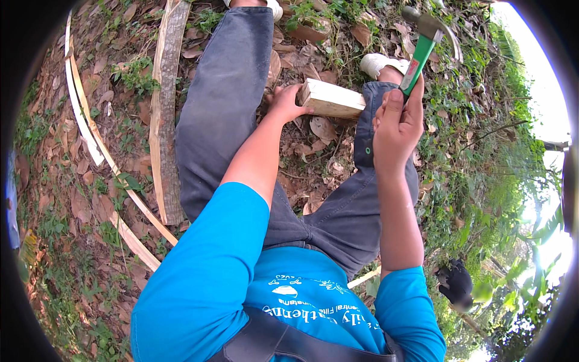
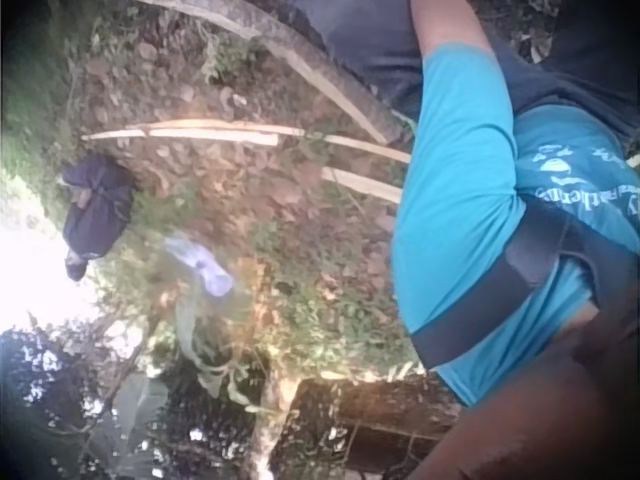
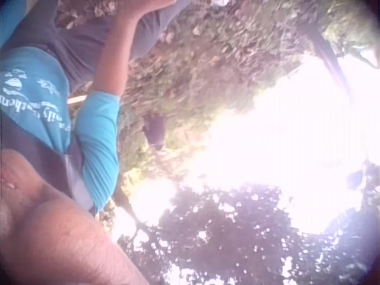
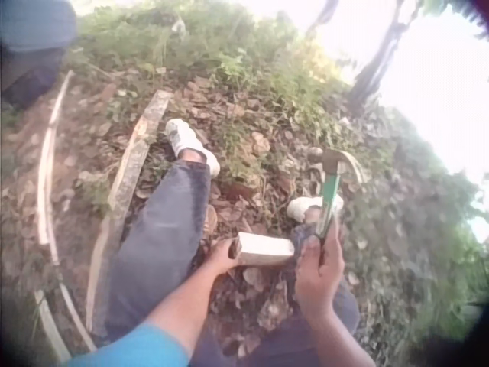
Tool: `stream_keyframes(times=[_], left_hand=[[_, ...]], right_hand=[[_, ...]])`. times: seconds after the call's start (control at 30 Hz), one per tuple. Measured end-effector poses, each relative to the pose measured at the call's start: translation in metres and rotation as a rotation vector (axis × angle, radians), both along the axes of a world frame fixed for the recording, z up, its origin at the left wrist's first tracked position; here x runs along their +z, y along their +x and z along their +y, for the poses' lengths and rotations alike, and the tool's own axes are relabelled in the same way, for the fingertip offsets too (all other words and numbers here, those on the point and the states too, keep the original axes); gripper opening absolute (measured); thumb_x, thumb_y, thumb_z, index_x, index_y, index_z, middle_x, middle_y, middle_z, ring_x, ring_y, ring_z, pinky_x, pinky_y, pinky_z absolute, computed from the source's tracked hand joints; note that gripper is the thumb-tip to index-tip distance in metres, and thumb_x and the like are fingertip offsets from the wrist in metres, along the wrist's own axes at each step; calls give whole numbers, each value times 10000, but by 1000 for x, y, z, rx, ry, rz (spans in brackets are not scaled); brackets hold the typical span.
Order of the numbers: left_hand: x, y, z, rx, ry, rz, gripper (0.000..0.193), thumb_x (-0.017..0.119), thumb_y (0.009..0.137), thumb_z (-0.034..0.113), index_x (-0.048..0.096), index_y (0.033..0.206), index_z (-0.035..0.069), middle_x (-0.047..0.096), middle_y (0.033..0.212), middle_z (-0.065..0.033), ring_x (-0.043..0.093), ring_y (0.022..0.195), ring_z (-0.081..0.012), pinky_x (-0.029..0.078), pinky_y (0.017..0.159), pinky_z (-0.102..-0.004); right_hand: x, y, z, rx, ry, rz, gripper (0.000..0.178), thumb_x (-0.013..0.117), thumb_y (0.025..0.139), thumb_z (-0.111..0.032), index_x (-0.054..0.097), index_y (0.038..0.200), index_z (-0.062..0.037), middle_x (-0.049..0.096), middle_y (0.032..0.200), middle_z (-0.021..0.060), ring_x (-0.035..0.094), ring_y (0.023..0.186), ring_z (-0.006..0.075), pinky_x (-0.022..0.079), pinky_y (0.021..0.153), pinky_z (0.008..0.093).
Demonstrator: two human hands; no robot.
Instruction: The person sits on the ground and uses a small hammer to chip away at a rectangular block of wood, shaping it by repeatedly striking the edges. The person also handles a long, thin strip of wood, fitting it into a notch on the block.
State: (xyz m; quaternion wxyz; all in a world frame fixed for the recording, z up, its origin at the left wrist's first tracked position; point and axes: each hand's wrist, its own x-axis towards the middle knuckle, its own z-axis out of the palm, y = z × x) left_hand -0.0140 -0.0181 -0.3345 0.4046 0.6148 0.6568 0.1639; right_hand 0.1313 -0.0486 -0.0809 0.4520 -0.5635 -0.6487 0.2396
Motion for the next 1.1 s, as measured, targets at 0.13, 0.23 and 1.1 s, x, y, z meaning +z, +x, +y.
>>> stream_keyframes(times=[0.13,0.23,1.1], left_hand=[[3,13,6,-83,11,18,986,889,643,572,515,1475,196,559,1483,-25,441,1351,-302,313,1097,-554],[-5,5,4,1,22,-10,1004,886,632,594,516,1474,193,564,1476,-21,437,1358,-298,302,1100,-549],[1,0,2,-24,-19,-20,963,890,638,552,519,1463,223,536,1505,-7,432,1374,-293,292,1112,-559]], right_hand=[[-97,47,-15,189,-572,-572,539,575,986,-147,490,1518,-162,672,1161,315,679,1153,357,486,980,365],[-57,23,-5,114,-521,-391,519,592,983,-152,521,1497,-163,691,1083,249,688,1009,233,497,899,311],[-55,15,-10,186,-505,-338,594,562,999,-81,419,1567,-181,636,1307,297,588,1309,305,431,1062,353]])
